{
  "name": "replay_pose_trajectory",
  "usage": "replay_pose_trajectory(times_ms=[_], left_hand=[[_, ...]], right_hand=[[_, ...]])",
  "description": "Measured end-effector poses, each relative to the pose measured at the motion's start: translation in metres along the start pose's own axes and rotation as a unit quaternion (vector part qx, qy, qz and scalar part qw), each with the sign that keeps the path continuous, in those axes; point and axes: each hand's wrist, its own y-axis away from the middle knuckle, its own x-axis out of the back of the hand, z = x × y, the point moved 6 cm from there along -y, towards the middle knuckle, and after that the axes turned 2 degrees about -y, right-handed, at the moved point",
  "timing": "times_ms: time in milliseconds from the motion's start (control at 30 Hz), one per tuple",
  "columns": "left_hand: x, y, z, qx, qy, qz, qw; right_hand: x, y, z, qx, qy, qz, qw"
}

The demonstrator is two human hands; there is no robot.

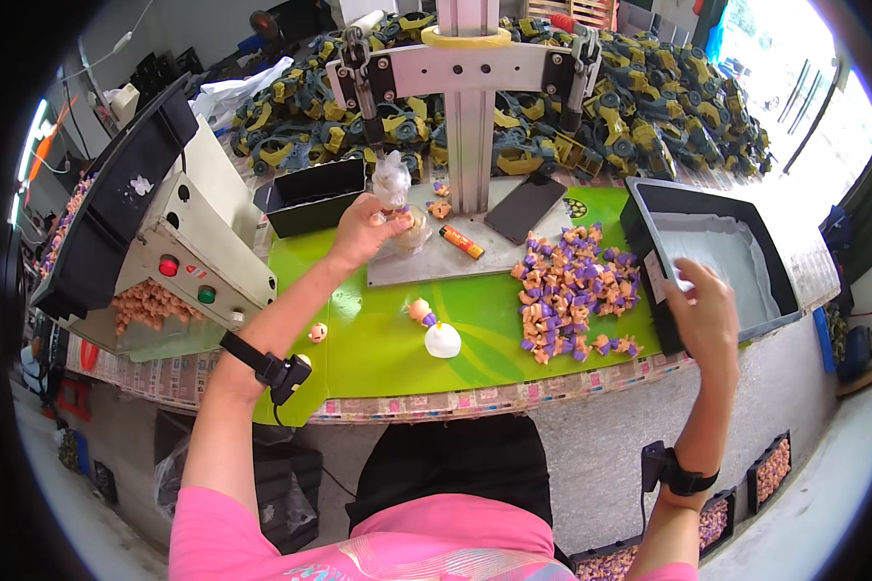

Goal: Assembling small plastic figurines by gluing heads and accessories onto bodies.

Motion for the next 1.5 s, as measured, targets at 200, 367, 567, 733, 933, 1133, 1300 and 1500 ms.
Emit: replay_pose_trajectory(times_ms=[200,367,567,733,933,1133,1300,1500], left_hand=[[-0.002,0.01,-0.008,0.033,0.018,0.041,0.998],[0.0,0.018,0.003,0.056,0.035,0.051,0.997],[-0.009,0.013,-0.018,0.091,0.067,0.04,0.993],[-0.003,0.014,-0.011,0.117,0.051,0.048,0.991],[-0.015,0.003,-0.007,0.133,0.052,0.004,0.99],[-0.008,0.011,-0.031,0.072,0.072,0.071,0.992],[0.036,0.047,-0.012,0.204,0.164,0.021,0.965],[0.04,0.127,0.017,0.315,0.649,-0.048,0.691]], right_hand=[[-0.06,0.012,-0.107,0.201,-0.092,-0.134,0.966],[-0.065,-0.013,-0.185,0.324,-0.09,-0.089,0.937],[-0.061,-0.073,-0.294,0.544,-0.069,0.249,0.798],[-0.079,-0.137,-0.344,0.28,-0.169,-0.045,0.944],[-0.032,-0.131,-0.357,0.294,-0.446,-0.064,0.843],[-0.03,-0.017,-0.347,0.506,-0.335,-0.033,0.794],[-0.068,0.015,-0.296,0.578,-0.276,0.043,0.767],[-0.124,0.077,-0.192,0.28,-0.273,0.048,0.919]])
